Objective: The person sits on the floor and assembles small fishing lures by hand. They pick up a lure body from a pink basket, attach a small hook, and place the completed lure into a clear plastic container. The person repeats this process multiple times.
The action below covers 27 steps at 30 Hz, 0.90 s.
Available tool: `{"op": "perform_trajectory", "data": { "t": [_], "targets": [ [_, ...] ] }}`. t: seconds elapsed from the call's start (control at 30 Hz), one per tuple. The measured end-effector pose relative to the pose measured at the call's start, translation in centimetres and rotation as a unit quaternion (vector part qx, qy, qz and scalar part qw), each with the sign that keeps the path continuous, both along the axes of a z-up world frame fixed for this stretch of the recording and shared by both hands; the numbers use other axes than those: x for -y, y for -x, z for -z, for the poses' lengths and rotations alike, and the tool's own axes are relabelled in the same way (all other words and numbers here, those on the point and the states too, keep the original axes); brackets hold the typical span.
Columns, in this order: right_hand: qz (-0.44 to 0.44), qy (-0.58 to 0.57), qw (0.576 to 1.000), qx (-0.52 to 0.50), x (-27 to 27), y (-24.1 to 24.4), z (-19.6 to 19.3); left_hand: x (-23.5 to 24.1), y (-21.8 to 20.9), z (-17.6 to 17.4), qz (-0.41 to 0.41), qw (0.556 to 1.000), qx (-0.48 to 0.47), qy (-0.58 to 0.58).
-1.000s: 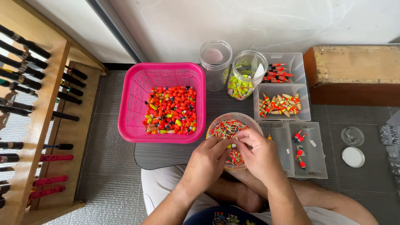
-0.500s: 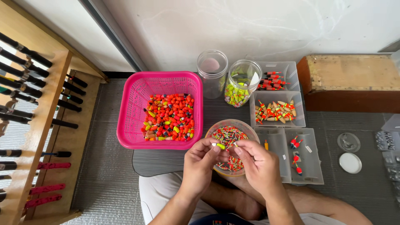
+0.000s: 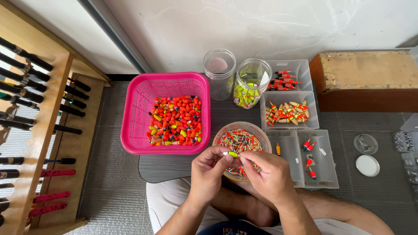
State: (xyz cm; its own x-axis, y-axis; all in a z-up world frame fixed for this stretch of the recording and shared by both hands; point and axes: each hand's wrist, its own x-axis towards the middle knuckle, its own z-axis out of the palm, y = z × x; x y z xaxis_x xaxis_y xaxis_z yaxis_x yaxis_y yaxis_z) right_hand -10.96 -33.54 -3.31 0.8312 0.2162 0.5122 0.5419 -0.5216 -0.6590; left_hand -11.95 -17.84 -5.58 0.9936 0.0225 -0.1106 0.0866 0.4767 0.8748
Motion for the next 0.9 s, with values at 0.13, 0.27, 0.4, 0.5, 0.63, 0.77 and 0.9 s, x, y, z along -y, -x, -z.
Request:
{"op": "perform_trajectory", "data": {
  "t": [0.13,0.27,0.4,0.5,0.63,0.77,0.9],
  "targets": [
    [-0.037,0.036,0.998,0.030,0.3,-0.3,-0.7,-0.2,0.2,-0.2,-0.006,1.000,0.010,-0.013],
    [-0.068,0.075,0.994,0.037,0.8,-0.4,-1.2,-0.7,0.2,-0.1,0.025,0.994,0.014,-0.105],
    [-0.114,-0.017,0.988,-0.102,1.4,-0.6,-1.4,-1.3,0.4,0.5,0.088,0.990,0.057,-0.097],
    [-0.115,-0.147,0.951,-0.244,1.2,-0.1,-0.9,-1.6,0.2,0.0,0.086,0.978,0.120,-0.144],
    [-0.078,-0.131,0.950,-0.273,0.7,-0.4,-0.5,-1.6,-0.4,-0.4,0.079,0.960,0.155,-0.218],
    [-0.059,0.005,0.996,-0.073,0.8,-1.2,-0.2,-0.6,0.4,0.2,-0.003,0.981,0.055,-0.187],
    [-0.088,0.038,0.995,0.005,0.4,-1.5,-0.4,-1.2,0.3,-0.8,-0.006,0.977,0.054,-0.208]
  ]
}}
